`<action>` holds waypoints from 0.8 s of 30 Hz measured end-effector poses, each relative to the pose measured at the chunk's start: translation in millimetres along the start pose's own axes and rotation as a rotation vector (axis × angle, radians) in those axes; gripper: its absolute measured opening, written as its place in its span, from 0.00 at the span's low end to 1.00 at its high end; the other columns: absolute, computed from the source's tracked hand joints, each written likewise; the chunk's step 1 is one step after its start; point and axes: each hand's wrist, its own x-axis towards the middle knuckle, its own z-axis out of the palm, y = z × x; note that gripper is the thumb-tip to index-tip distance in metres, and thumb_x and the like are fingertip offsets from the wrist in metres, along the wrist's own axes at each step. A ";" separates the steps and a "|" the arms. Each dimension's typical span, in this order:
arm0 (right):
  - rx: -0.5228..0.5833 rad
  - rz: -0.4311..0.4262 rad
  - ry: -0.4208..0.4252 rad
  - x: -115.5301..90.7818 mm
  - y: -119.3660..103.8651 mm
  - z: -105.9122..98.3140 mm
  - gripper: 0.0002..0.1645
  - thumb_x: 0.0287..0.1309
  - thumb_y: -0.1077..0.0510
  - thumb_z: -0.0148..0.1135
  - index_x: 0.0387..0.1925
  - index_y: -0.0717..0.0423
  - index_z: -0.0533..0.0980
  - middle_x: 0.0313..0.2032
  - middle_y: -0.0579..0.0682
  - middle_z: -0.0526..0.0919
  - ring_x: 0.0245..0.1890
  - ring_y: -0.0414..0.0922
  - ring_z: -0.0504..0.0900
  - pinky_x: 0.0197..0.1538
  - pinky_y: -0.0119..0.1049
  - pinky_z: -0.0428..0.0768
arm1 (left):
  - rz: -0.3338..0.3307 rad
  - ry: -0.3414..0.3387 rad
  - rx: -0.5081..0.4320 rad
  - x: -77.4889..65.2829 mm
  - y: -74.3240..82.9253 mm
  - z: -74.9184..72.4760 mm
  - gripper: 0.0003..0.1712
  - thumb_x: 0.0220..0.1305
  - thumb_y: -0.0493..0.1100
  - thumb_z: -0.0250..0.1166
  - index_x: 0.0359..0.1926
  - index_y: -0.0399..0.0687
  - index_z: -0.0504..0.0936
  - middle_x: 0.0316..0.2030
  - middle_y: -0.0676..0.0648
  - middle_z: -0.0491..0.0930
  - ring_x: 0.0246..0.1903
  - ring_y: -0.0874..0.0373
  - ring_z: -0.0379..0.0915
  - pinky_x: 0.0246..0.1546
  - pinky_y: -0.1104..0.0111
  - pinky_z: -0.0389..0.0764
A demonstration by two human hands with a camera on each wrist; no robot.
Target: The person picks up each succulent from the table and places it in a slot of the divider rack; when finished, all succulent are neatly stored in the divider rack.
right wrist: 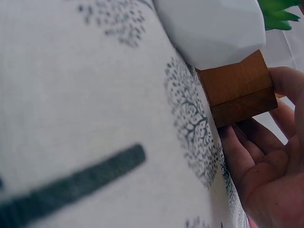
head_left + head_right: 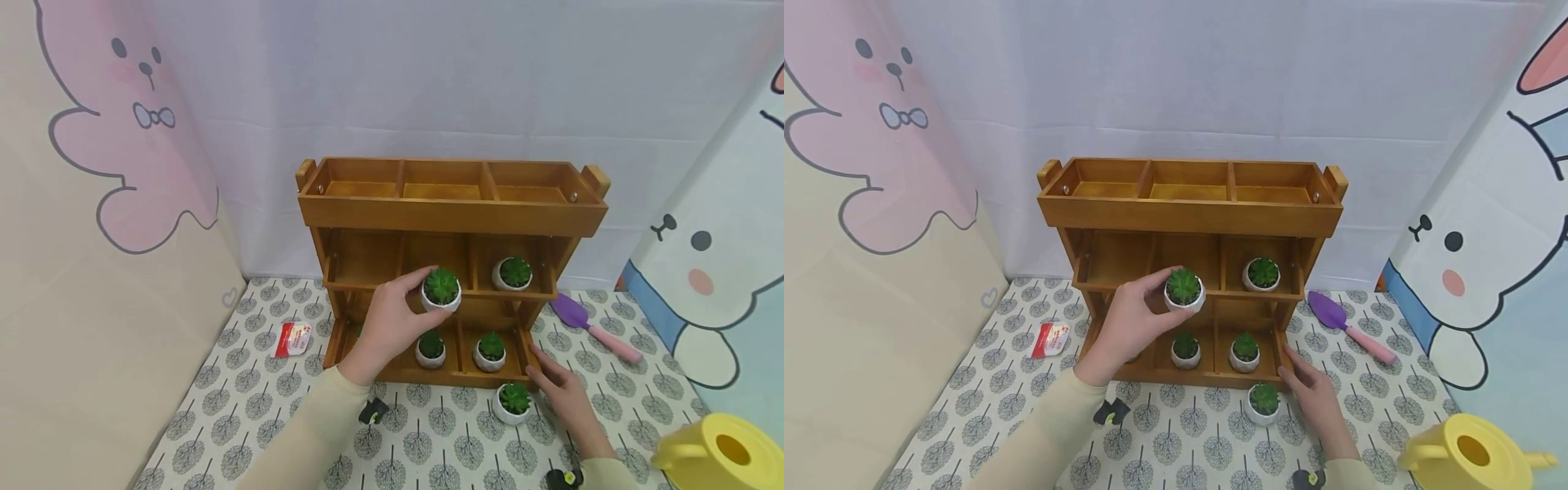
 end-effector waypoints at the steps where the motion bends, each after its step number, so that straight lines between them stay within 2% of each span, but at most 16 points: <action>1: -0.002 0.002 0.003 0.3 0.5 0.2 0.41 0.76 0.39 0.57 0.82 0.44 0.57 0.79 0.50 0.57 0.78 0.61 0.54 0.75 0.59 0.59 | 0.010 0.009 -0.004 3.7 0.6 -1.8 0.35 0.58 0.46 0.81 0.66 0.47 0.81 0.55 0.52 0.86 0.48 0.60 0.82 0.52 0.58 0.84; 6: 0.004 -0.003 0.004 0.8 1.8 0.7 0.41 0.76 0.39 0.57 0.82 0.44 0.57 0.80 0.50 0.57 0.79 0.60 0.54 0.75 0.59 0.59 | 0.047 0.045 0.013 21.9 -1.2 -5.0 0.32 0.58 0.44 0.81 0.63 0.48 0.83 0.53 0.52 0.86 0.48 0.61 0.81 0.50 0.61 0.84; 13: 0.014 -0.043 0.000 -0.7 1.6 0.1 0.40 0.77 0.41 0.57 0.82 0.45 0.58 0.79 0.51 0.58 0.78 0.62 0.55 0.74 0.61 0.60 | 0.038 0.062 0.112 42.8 -10.4 2.9 0.30 0.57 0.44 0.80 0.60 0.47 0.83 0.51 0.50 0.86 0.50 0.57 0.81 0.52 0.60 0.82; 24: -0.028 -0.061 0.025 -0.6 4.2 1.0 0.39 0.77 0.41 0.57 0.81 0.45 0.59 0.78 0.51 0.60 0.77 0.60 0.59 0.72 0.57 0.64 | 0.006 0.025 0.164 53.2 -25.4 15.1 0.32 0.57 0.40 0.79 0.63 0.45 0.80 0.53 0.47 0.84 0.51 0.54 0.81 0.53 0.57 0.82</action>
